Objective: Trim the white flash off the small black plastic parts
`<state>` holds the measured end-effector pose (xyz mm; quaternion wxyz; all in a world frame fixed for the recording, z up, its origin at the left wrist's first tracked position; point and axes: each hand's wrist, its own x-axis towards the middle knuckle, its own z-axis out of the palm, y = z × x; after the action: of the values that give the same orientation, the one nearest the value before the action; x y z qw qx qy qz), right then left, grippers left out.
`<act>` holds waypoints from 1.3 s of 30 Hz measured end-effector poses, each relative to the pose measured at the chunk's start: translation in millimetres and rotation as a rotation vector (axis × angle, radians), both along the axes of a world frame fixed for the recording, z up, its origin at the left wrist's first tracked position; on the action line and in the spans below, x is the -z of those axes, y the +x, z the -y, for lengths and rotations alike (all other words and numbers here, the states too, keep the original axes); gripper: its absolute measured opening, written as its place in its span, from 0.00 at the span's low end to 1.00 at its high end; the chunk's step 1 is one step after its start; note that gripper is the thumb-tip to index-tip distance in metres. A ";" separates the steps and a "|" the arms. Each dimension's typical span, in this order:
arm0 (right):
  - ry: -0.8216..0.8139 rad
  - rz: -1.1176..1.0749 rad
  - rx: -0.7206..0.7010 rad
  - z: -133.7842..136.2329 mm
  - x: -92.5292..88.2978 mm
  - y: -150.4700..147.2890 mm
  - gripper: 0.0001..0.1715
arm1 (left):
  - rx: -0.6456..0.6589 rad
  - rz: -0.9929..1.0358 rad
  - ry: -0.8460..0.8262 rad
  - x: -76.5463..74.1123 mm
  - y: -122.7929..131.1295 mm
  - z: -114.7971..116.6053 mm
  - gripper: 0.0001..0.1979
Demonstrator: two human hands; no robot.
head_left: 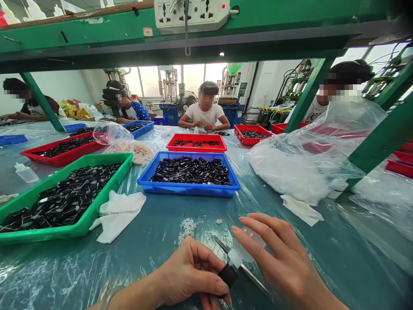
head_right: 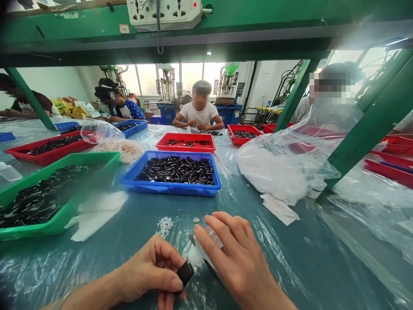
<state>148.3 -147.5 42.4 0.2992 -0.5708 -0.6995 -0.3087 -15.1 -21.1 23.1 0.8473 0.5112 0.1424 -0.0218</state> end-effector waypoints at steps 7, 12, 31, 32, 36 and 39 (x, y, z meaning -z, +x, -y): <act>-0.021 0.065 -0.008 0.2 -7.7 0.5 0.17 | -0.006 0.014 0.006 2.1 -0.8 0.0 0.10; -0.024 0.037 -0.013 1.8 -6.9 2.8 0.18 | -0.030 0.026 0.002 3.8 -0.9 -1.9 0.11; -0.045 0.028 -0.017 1.4 -4.7 1.6 0.17 | -0.004 -0.001 0.029 -1.5 -0.3 0.9 0.09; -0.052 0.034 -0.008 1.9 -4.7 1.4 0.17 | -0.003 -0.003 0.035 -1.4 -0.2 1.0 0.10; -0.084 0.062 0.025 4.2 -7.4 -0.1 0.17 | -0.010 -0.014 0.054 -1.9 0.0 1.4 0.11; -0.097 0.072 0.037 5.2 -10.2 -1.0 0.17 | -0.022 -0.017 0.054 -2.9 0.2 1.5 0.11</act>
<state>147.3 -152.7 52.6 0.2402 -0.5860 -0.7133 -0.3002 -15.0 -22.6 25.9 0.8322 0.5319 0.1559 -0.0130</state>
